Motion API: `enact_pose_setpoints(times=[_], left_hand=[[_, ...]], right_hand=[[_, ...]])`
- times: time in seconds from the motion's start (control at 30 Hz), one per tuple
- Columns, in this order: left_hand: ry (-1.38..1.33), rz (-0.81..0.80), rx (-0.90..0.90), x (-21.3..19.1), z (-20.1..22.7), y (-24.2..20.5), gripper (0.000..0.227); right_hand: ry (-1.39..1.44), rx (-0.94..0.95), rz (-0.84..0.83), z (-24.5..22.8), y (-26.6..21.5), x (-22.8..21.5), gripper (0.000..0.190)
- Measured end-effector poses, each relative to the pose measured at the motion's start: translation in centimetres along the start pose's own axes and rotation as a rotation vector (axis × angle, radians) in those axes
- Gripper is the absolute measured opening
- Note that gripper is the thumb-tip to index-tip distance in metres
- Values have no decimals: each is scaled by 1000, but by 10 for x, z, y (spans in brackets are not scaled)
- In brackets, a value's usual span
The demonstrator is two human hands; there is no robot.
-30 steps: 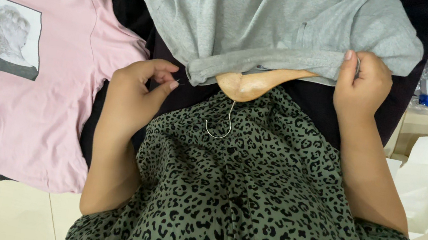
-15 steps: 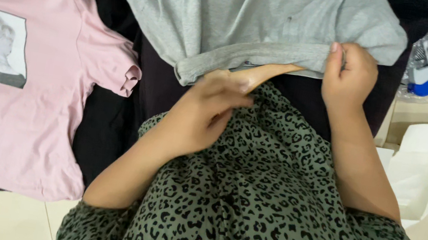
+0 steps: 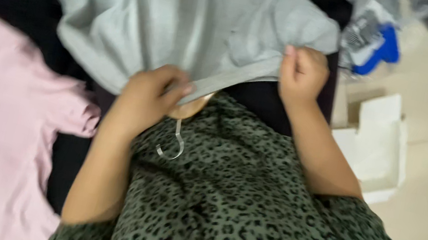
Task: The person uses a tagging gun to attach labels to several t-shirts, handling pink, grey, and navy shirts one by one.
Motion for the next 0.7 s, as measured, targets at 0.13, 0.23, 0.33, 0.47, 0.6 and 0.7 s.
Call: enact_pose_setpoints(times=[0.13,0.23,0.33,0.47,0.6,0.7], left_hand=[[259,-158,-189,-4,-16,-21,33],[303,-144,-262,-10,-43,-38,24],[197,-22,-276,-10,-69,-46,18],[-267,324,-230,-2,-100,-49,10],[-467,516,-154,10,-106,-25,18],[-514,540,-303,16,-115,-14,19]], right_hand=[[-47,65,69,9,12,-16,40],[-30,152,127,25,18,-30,38],[40,252,208,53,15,-45,29],[30,431,434,124,0,-76,7],[-117,620,466,212,-17,-85,16],[-287,578,294,245,-14,-69,23]])
Point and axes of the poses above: each hand's wrist, its own y-axis towards the middle knuckle, its own x-axis out of the palm, z = x × y, the point moved 8 cm from there along y, towards the middle knuckle, and after that the axes turned 3 degrees about x, right-handed, at the moved point
